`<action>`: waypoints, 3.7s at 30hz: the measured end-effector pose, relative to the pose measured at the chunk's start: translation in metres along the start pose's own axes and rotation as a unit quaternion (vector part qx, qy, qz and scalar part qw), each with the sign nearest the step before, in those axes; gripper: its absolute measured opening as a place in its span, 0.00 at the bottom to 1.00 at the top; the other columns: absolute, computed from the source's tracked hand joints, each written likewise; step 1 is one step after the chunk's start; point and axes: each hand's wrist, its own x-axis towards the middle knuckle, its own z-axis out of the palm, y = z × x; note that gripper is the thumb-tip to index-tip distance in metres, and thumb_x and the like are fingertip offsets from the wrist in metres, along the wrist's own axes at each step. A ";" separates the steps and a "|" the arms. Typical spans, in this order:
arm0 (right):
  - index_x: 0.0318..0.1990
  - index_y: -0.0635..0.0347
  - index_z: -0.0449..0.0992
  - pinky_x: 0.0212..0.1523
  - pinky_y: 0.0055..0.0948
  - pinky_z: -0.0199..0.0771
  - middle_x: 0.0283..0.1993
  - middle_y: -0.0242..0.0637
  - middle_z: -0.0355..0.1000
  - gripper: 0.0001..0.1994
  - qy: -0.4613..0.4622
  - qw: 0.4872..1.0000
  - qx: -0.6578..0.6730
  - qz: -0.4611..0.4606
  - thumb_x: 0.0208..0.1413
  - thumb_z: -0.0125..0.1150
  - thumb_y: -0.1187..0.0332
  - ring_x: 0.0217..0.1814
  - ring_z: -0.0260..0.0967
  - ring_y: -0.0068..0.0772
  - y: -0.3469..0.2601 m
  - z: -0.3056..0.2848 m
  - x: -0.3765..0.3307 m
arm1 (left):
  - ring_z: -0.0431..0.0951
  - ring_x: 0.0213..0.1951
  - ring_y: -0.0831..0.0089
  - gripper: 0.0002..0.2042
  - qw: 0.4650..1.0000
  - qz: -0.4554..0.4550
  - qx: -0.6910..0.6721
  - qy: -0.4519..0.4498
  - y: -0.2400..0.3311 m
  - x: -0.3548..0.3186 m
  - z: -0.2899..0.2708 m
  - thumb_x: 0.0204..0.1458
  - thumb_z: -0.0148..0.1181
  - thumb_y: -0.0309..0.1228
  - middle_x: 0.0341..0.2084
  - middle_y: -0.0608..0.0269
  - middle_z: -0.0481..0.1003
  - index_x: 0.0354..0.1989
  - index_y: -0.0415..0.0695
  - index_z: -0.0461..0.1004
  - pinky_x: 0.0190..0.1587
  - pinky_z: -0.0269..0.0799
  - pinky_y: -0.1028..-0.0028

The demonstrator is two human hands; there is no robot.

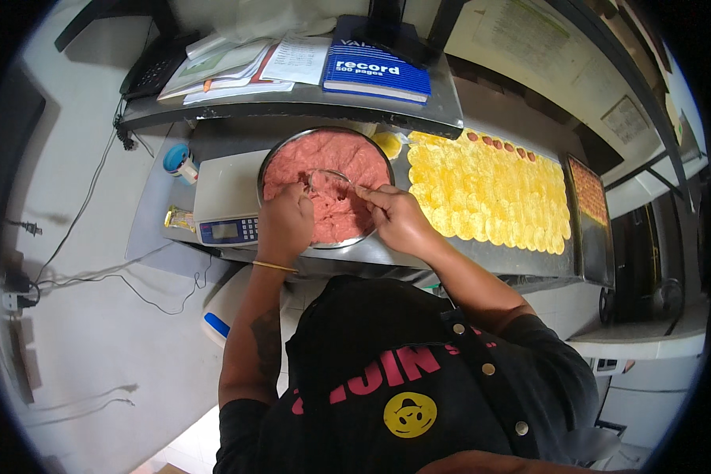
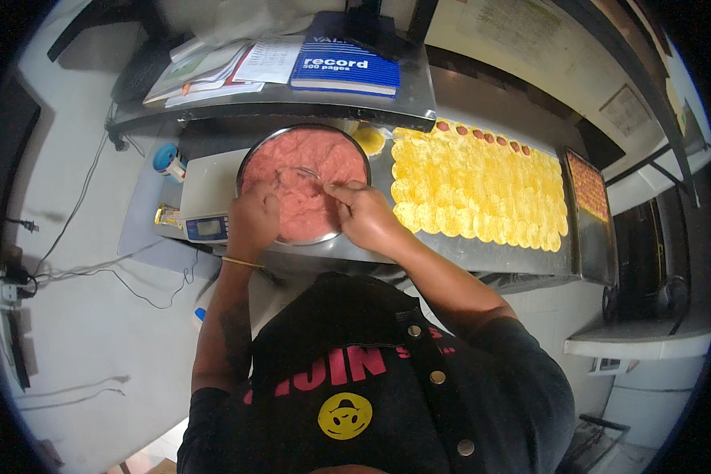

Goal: The person scoops a pink paste from a bowl and places small portions onto rows of yellow scalloped discs arranged on a metal tray. The person uses a spoon to transfer the paste and a paper towel to handle the discs. The process is repeated across multiple discs in a linear sequence.

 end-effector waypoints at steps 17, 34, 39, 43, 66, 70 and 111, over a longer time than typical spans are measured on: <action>0.60 0.59 0.82 0.49 0.49 0.79 0.42 0.55 0.79 0.24 -0.025 0.996 -0.068 0.043 0.54 0.58 0.79 0.45 0.78 0.61 -0.033 -0.005 -0.008 | 0.81 0.31 0.37 0.07 0.999 0.035 0.015 -0.031 0.007 -0.012 -0.017 0.60 0.55 0.30 0.24 0.38 0.78 0.35 0.40 0.75 0.36 0.76 0.43; 0.57 0.62 0.84 0.29 0.15 0.62 0.34 0.24 0.75 0.14 0.067 0.838 0.428 0.332 0.68 0.58 0.75 0.28 0.63 0.11 0.057 -0.078 -0.086 | 0.83 0.42 0.40 0.15 0.995 0.028 0.038 -0.084 0.016 -0.015 0.005 0.66 0.52 0.36 0.42 0.45 0.82 0.56 0.52 0.81 0.41 0.78 0.50; 0.56 0.67 0.83 0.48 0.20 0.73 0.38 0.26 0.78 0.13 0.236 0.891 0.252 0.295 0.69 0.57 0.75 0.42 0.72 0.17 0.140 -0.211 -0.128 | 0.82 0.35 0.48 0.14 0.986 -0.057 0.112 -0.110 0.041 -0.011 -0.004 0.63 0.57 0.29 0.35 0.42 0.82 0.54 0.40 0.81 0.41 0.77 0.58; 0.56 0.63 0.83 0.50 0.26 0.76 0.42 0.34 0.82 0.13 0.384 0.892 -0.009 0.236 0.69 0.61 0.72 0.46 0.76 0.24 0.202 -0.322 -0.145 | 0.77 0.29 0.43 0.08 0.974 -0.080 0.150 -0.149 0.050 -0.004 -0.001 0.59 0.57 0.25 0.27 0.39 0.78 0.38 0.33 0.78 0.36 0.72 0.53; 0.51 0.63 0.80 0.43 0.30 0.76 0.37 0.41 0.78 0.10 0.315 0.881 0.097 0.339 0.67 0.58 0.76 0.37 0.75 0.33 0.266 -0.151 -0.177 | 0.82 0.40 0.42 0.13 0.935 -0.073 0.295 -0.185 0.075 0.009 -0.025 0.62 0.62 0.32 0.39 0.41 0.82 0.52 0.46 0.84 0.43 0.77 0.52; 0.52 0.64 0.81 0.47 0.42 0.80 0.43 0.53 0.80 0.14 0.130 0.976 -0.055 0.163 0.60 0.59 0.79 0.44 0.81 0.53 0.125 -0.108 -0.110 | 0.81 0.36 0.42 0.04 0.953 0.040 0.249 -0.166 0.055 0.009 -0.046 0.61 0.59 0.29 0.33 0.44 0.80 0.38 0.43 0.78 0.38 0.75 0.49; 0.64 0.56 0.79 0.47 0.43 0.78 0.42 0.51 0.75 0.28 0.113 0.990 -0.063 0.047 0.54 0.58 0.85 0.45 0.76 0.56 -0.046 0.058 -0.023 | 0.58 0.16 0.84 0.03 0.649 -0.346 -0.666 -0.128 -0.031 -0.007 -0.041 0.64 0.58 0.26 0.17 0.77 0.61 0.36 0.46 0.74 0.18 0.53 0.76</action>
